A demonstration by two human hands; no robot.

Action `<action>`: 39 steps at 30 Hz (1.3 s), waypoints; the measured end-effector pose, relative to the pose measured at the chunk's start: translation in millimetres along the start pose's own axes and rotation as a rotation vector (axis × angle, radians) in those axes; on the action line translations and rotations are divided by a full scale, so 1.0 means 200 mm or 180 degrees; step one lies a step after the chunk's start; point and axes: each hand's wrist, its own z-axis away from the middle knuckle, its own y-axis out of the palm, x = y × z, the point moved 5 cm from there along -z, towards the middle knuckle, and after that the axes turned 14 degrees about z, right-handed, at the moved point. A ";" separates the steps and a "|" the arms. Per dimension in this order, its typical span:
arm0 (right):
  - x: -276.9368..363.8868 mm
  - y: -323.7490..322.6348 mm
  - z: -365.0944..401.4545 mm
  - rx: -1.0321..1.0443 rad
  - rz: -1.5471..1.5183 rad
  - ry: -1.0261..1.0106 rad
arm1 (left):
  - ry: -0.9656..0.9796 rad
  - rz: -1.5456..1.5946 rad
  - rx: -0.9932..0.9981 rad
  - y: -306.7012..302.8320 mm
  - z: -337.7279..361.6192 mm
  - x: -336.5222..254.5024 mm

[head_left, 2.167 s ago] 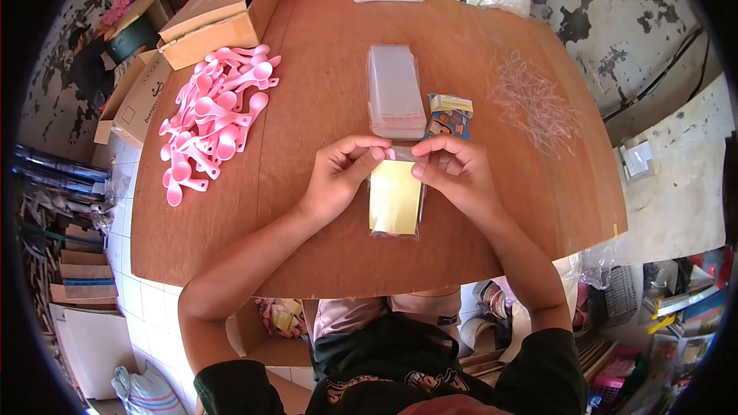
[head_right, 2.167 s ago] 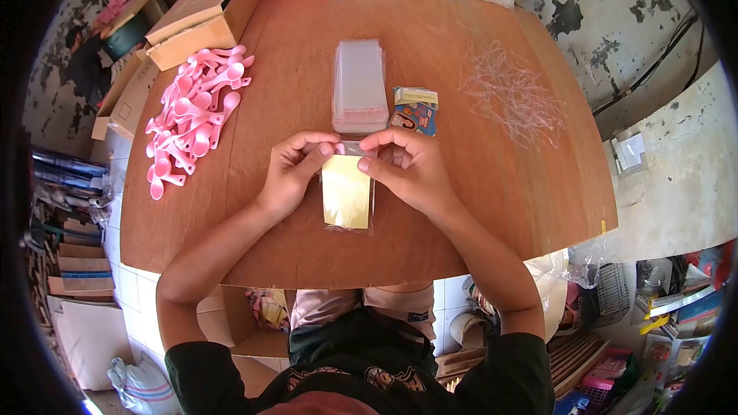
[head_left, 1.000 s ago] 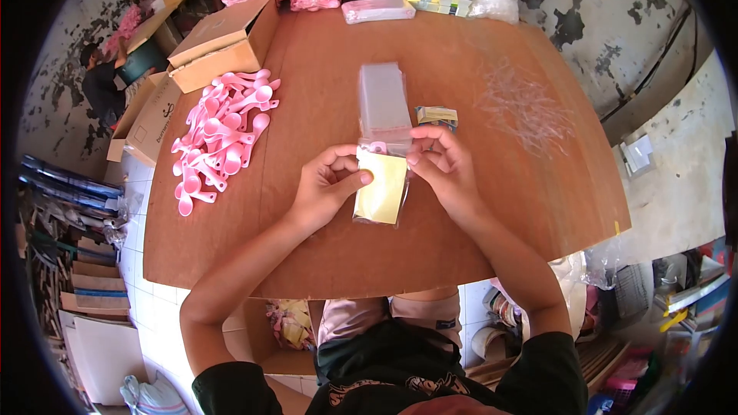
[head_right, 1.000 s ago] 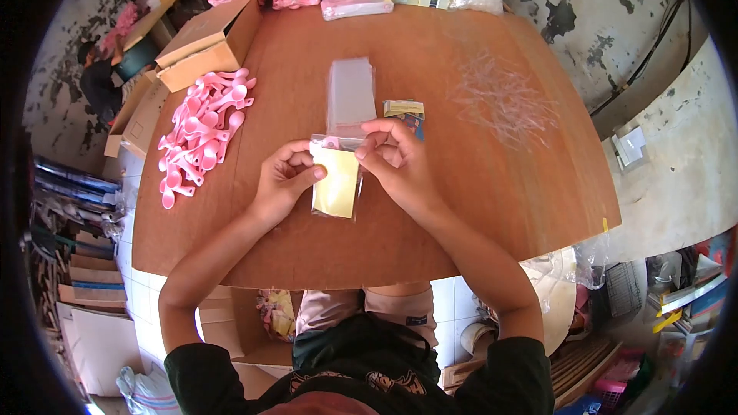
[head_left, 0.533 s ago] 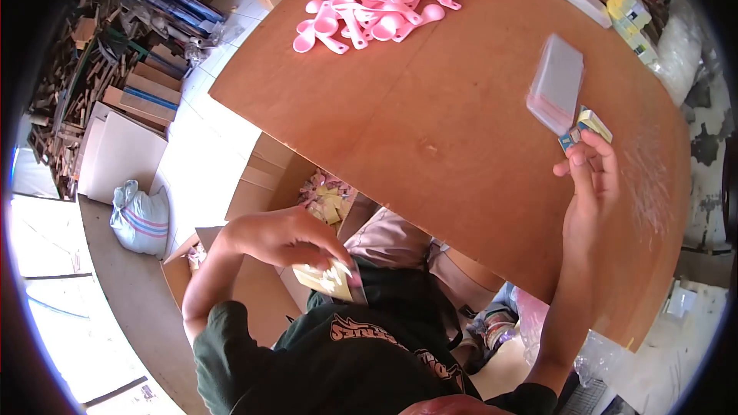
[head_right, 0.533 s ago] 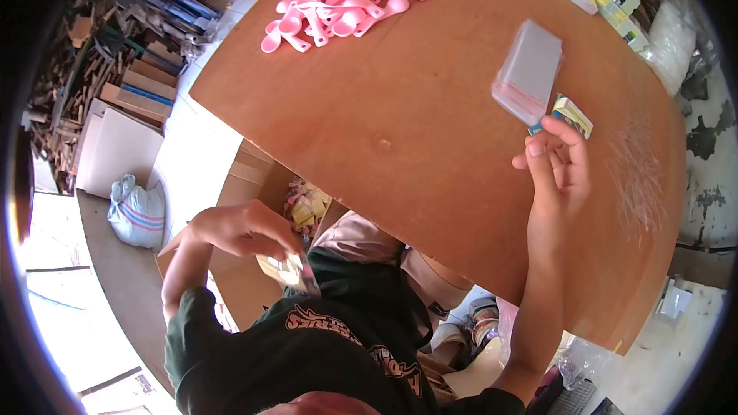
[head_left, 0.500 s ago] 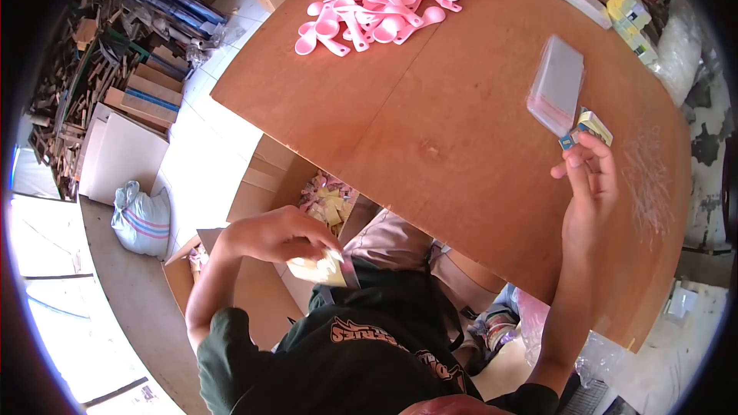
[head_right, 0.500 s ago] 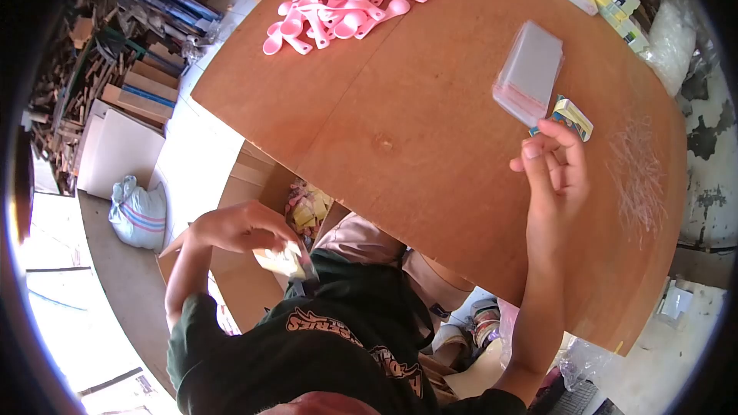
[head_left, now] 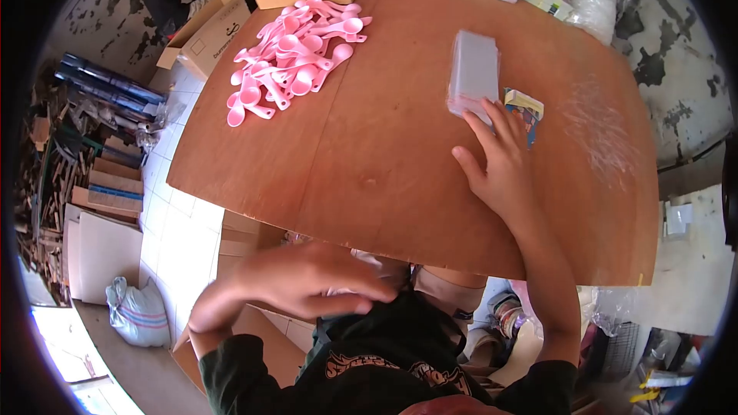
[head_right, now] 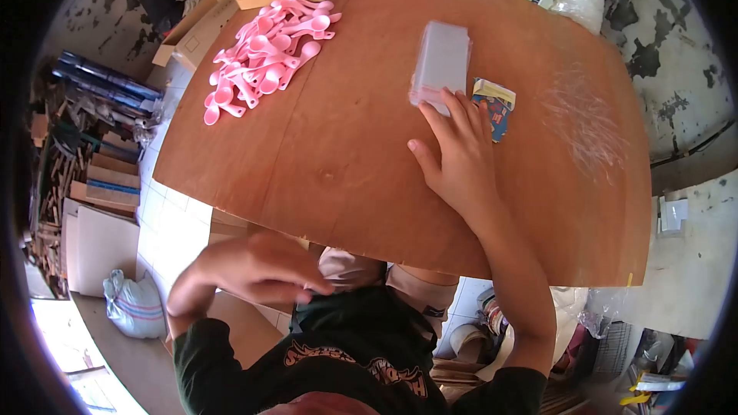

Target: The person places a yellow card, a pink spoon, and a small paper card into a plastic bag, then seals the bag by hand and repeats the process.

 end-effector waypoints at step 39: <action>-0.39 -0.04 0.00 0.0545 0.0809 0.1156 | 0.0979 -0.0513 -0.2288 -0.71 -0.76 0.54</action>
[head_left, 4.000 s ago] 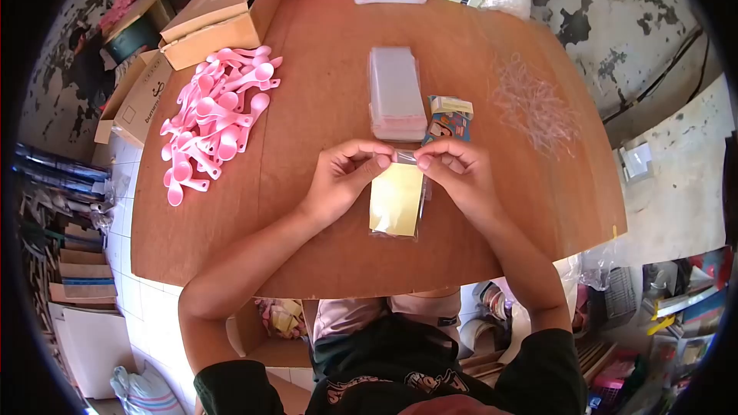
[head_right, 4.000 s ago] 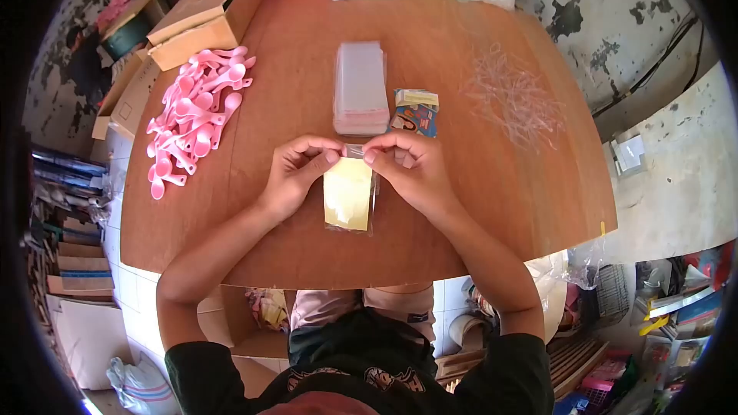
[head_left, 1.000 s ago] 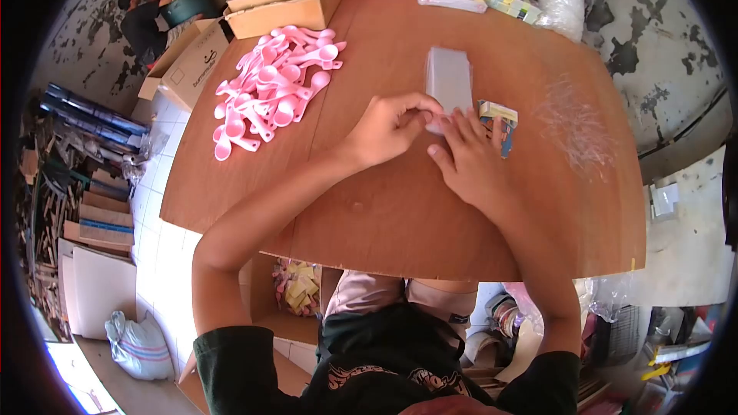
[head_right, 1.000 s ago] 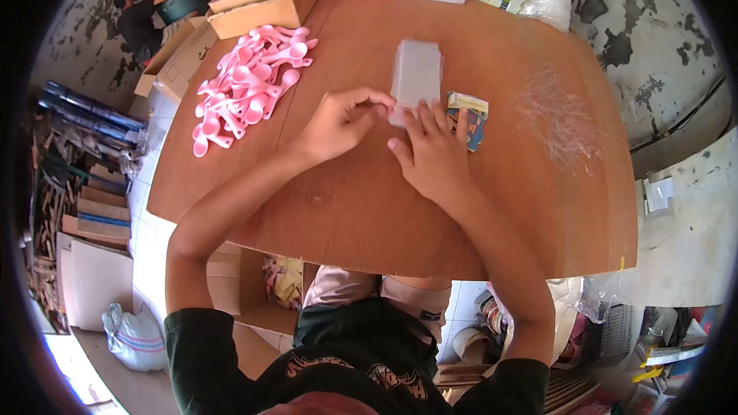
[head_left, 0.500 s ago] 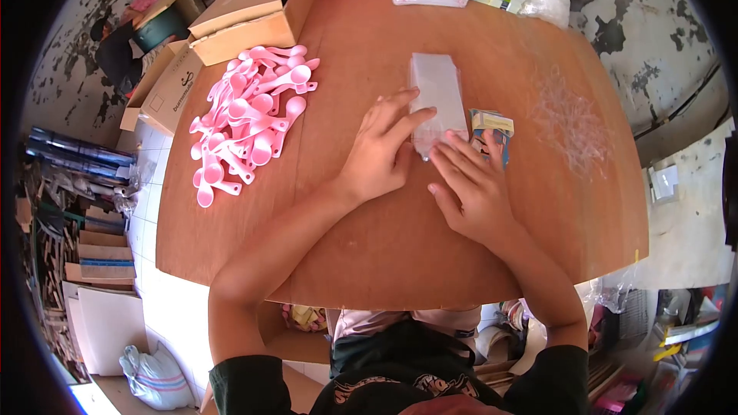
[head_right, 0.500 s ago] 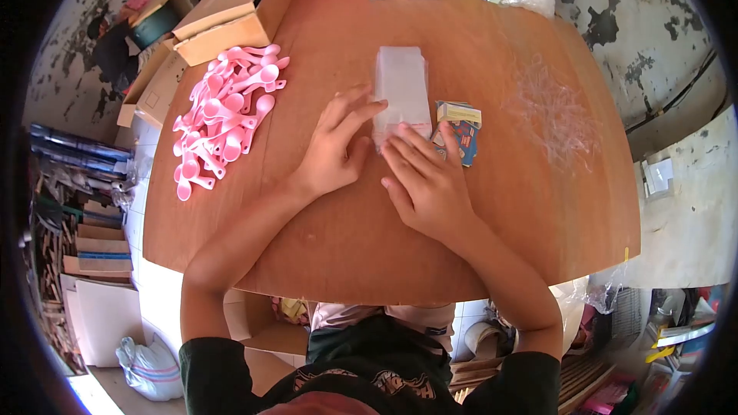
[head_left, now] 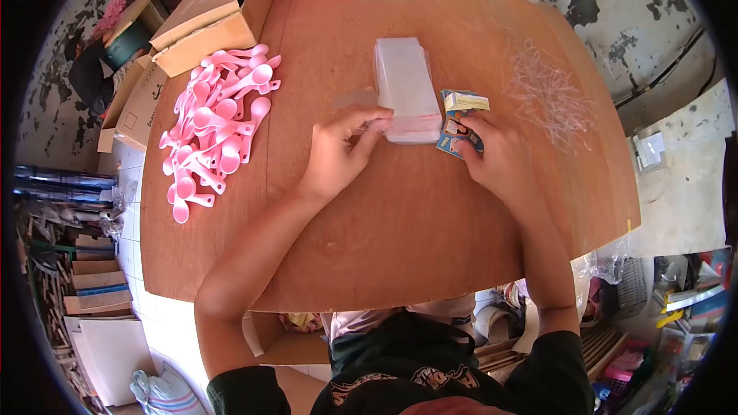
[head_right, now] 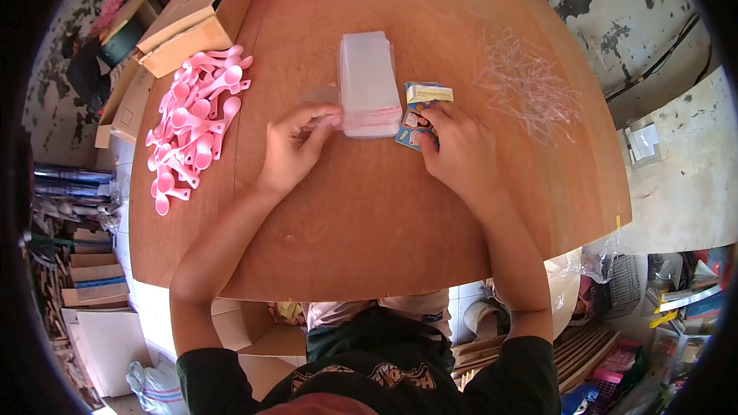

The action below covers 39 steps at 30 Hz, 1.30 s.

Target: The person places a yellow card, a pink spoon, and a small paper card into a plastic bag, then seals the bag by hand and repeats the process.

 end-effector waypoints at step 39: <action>0.10 -0.19 0.02 -0.1181 -0.2625 0.0501 | -0.0256 0.0893 0.0507 0.04 0.04 -0.05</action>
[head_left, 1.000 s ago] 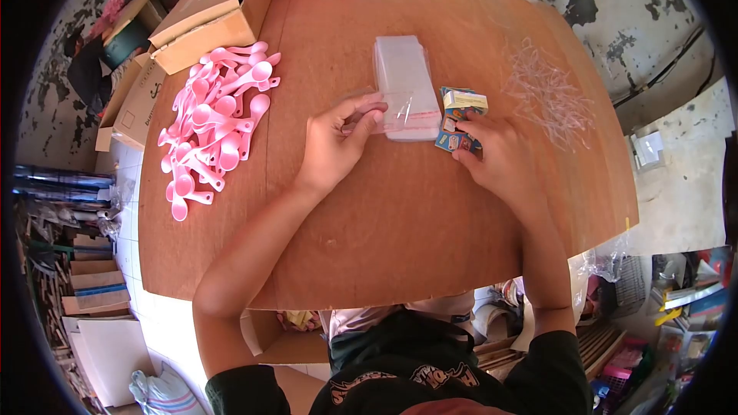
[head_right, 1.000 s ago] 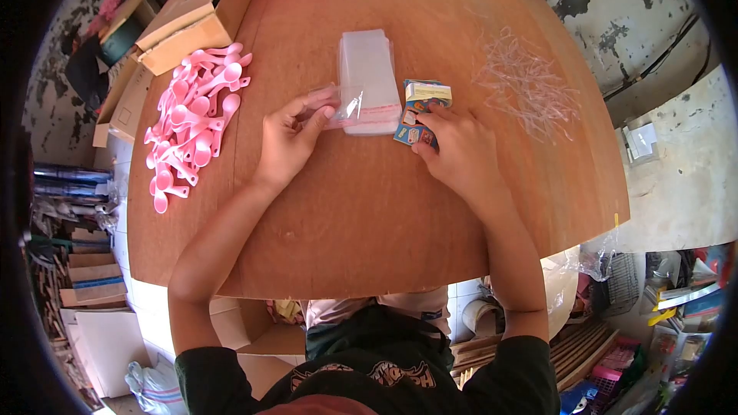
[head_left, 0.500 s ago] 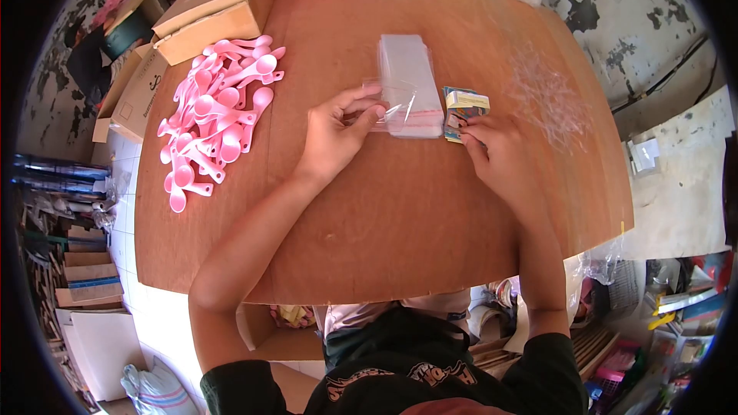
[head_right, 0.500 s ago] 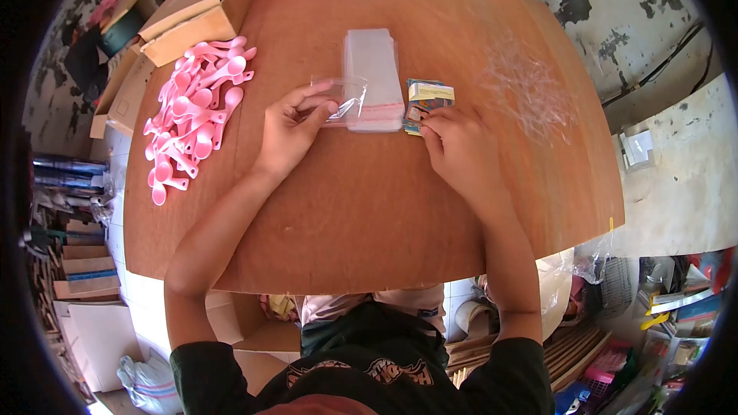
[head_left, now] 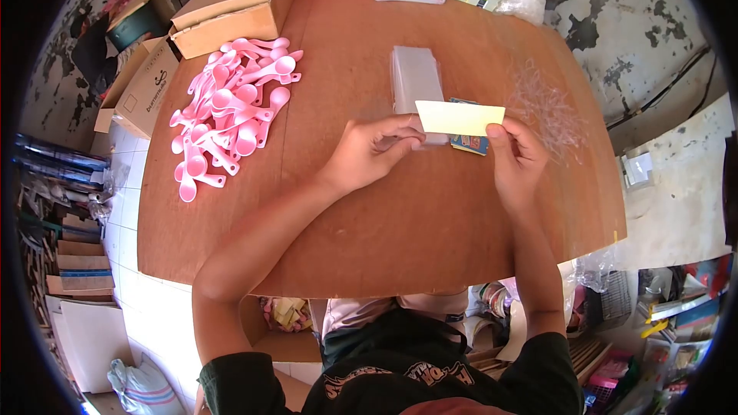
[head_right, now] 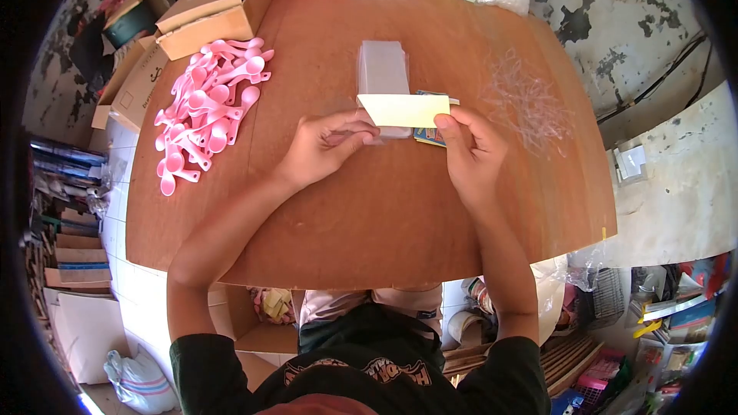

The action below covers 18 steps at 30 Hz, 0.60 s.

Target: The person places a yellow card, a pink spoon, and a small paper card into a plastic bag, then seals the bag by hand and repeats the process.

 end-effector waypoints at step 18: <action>0.28 -0.15 0.16 0.0125 0.0317 -0.0656 | -0.0324 -0.0728 0.0734 0.24 0.07 -0.41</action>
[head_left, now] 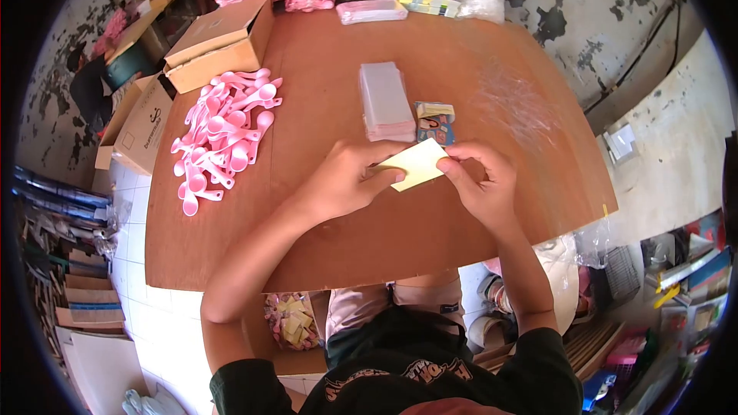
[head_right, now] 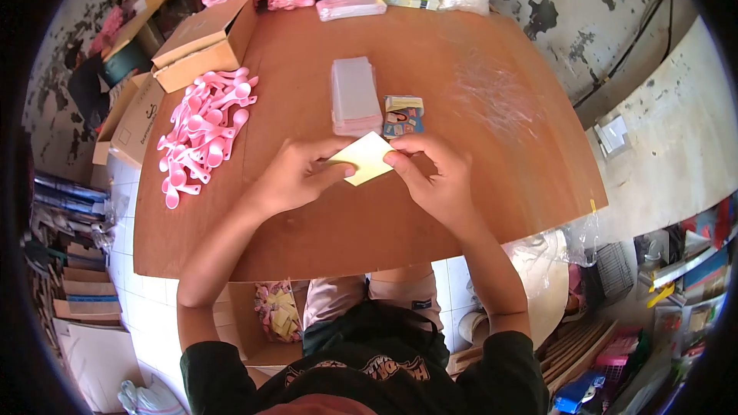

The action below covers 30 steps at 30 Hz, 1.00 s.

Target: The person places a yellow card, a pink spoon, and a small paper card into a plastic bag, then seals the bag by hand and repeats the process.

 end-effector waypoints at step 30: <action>0.66 0.01 0.23 0.1819 0.1119 -0.0910 | 0.1358 -0.0121 -0.2221 0.33 0.84 -0.22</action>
